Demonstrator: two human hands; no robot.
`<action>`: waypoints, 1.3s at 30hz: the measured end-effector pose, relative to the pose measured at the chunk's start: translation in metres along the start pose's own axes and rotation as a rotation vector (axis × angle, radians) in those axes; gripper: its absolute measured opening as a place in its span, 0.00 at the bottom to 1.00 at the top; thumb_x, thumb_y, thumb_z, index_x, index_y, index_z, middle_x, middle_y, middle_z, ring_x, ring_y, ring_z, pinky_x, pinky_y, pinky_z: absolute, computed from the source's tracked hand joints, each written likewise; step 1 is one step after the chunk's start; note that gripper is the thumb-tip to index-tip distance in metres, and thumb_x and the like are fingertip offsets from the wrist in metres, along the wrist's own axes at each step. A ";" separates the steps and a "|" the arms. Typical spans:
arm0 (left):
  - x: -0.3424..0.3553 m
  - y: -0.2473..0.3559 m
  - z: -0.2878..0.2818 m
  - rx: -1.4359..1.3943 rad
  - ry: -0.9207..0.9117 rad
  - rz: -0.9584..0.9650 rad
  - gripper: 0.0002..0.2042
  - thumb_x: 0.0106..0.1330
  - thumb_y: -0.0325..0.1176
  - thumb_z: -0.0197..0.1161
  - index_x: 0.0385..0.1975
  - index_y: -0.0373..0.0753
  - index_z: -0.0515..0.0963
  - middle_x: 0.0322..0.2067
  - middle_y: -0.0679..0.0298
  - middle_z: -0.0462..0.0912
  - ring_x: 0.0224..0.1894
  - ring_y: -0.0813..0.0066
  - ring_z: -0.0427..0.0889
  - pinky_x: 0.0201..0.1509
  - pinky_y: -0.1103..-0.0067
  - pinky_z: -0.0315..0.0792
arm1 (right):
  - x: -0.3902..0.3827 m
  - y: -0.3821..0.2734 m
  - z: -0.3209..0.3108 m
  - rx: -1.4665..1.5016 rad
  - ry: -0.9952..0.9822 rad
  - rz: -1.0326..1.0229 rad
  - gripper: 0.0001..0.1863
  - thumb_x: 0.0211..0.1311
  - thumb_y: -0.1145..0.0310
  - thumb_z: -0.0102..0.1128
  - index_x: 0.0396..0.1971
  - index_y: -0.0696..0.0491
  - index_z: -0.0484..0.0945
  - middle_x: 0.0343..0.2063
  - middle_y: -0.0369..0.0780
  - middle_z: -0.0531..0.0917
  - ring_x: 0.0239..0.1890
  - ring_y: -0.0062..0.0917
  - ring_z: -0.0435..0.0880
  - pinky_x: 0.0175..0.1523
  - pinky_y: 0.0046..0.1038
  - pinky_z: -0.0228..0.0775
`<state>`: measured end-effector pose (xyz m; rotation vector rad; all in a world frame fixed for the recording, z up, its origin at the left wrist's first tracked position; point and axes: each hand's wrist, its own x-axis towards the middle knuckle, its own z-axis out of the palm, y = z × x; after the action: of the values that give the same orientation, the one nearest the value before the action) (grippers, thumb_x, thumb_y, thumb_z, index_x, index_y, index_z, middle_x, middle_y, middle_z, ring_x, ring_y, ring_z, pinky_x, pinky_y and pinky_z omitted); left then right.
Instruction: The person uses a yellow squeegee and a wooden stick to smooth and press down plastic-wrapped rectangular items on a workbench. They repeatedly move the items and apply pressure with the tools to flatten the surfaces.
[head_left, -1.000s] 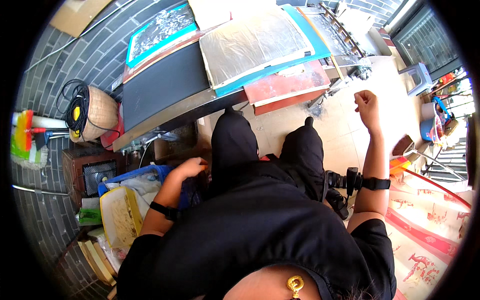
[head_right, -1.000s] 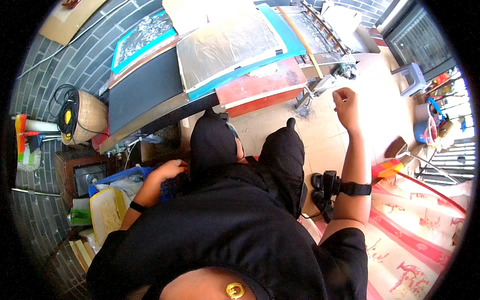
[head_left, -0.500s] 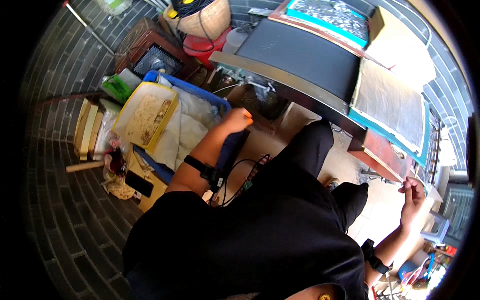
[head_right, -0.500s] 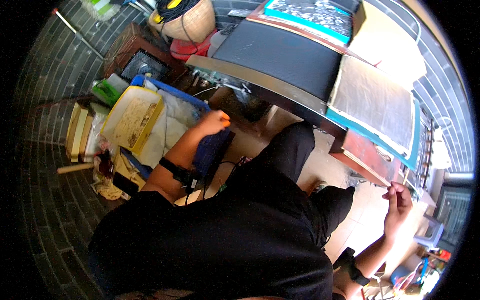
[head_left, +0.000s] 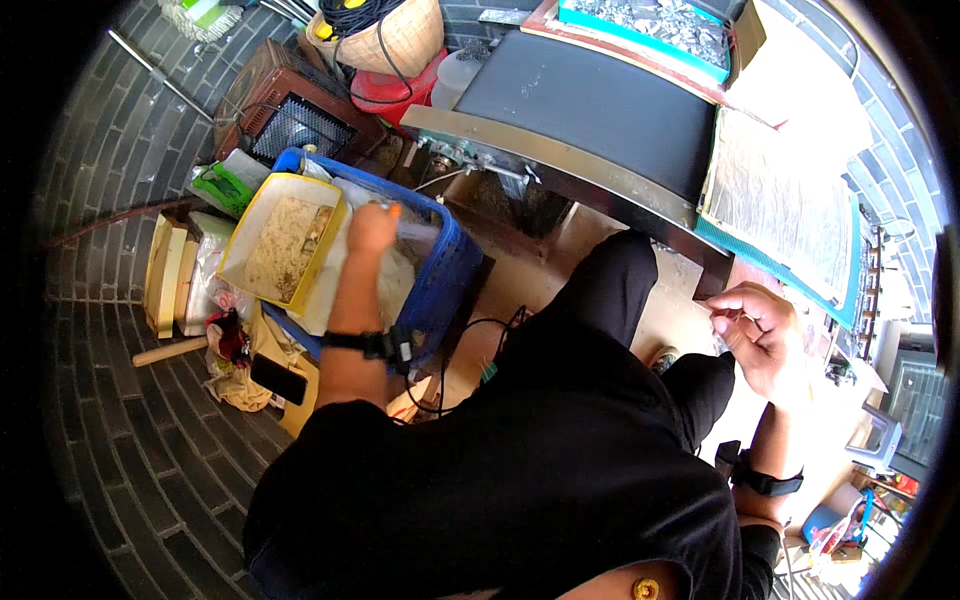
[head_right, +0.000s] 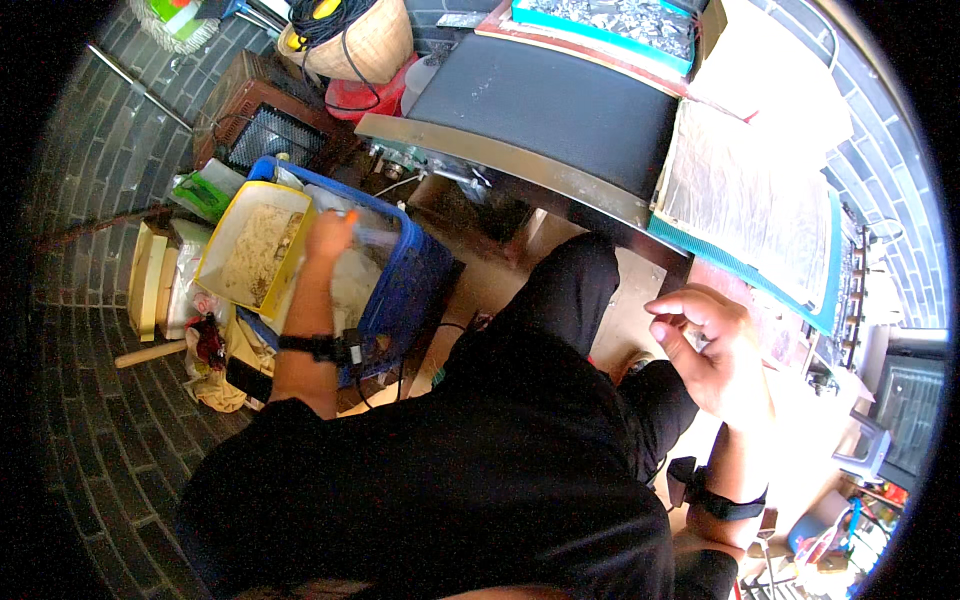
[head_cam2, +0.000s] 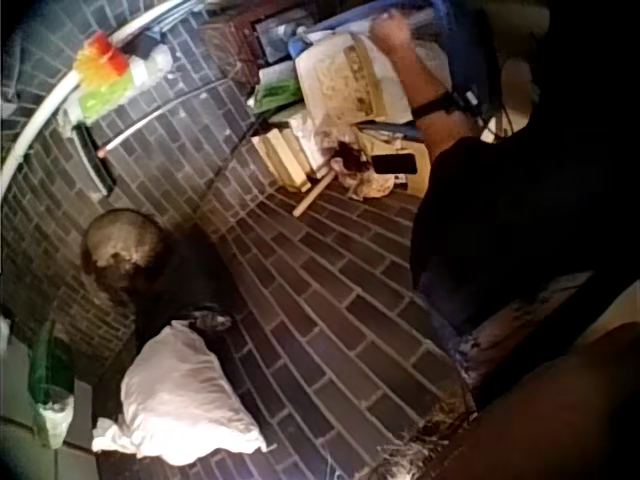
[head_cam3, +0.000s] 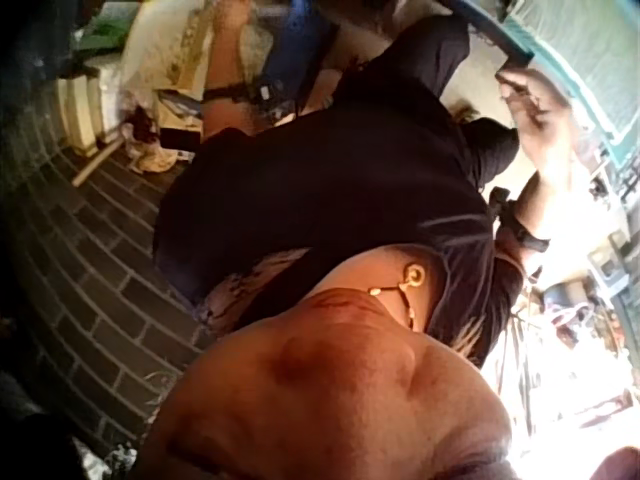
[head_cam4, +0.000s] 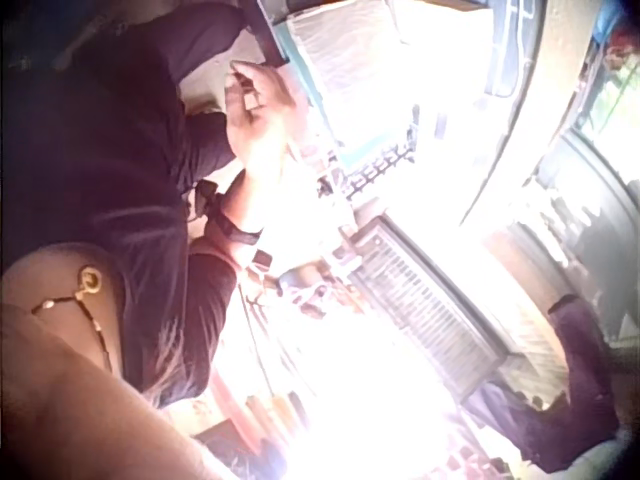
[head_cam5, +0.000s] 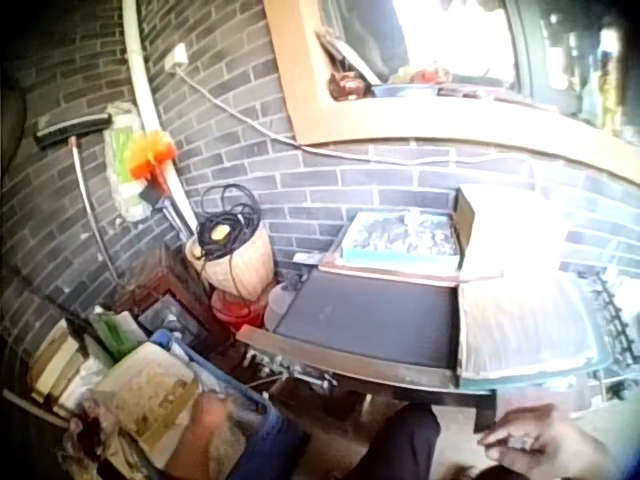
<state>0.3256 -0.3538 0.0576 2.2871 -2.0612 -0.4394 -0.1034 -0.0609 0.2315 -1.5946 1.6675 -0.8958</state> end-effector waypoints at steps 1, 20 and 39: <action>-0.006 -0.005 -0.034 0.002 -0.009 -0.012 0.22 0.63 0.48 0.55 0.30 0.31 0.82 0.23 0.51 0.83 0.34 0.55 0.84 0.46 0.65 0.75 | 0.003 -0.007 -0.001 0.012 -0.024 -0.005 0.07 0.56 0.81 0.61 0.36 0.61 0.79 0.29 0.41 0.81 0.32 0.26 0.80 0.39 0.24 0.72; -0.211 0.230 -0.244 -0.493 1.155 1.367 0.23 0.58 0.25 0.65 0.55 0.38 0.72 0.49 0.53 0.72 0.47 0.58 0.76 0.49 0.71 0.72 | 0.063 -0.166 -0.015 0.706 0.127 -0.321 0.32 0.68 0.46 0.51 0.51 0.65 0.69 0.44 0.48 0.79 0.42 0.30 0.83 0.45 0.31 0.79; -0.137 0.374 -0.025 -0.753 0.499 1.463 0.36 0.61 0.39 0.67 0.61 0.24 0.58 0.58 0.39 0.65 0.63 0.43 0.63 0.68 0.61 0.56 | -0.356 -0.016 -0.088 -0.339 1.253 0.695 0.21 0.70 0.59 0.52 0.58 0.54 0.73 0.40 0.37 0.80 0.40 0.17 0.78 0.48 0.22 0.71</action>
<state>-0.0429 -0.2694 0.1853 0.1911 -2.0785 -0.3405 -0.1516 0.2974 0.2937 -0.3525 3.0531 -1.3485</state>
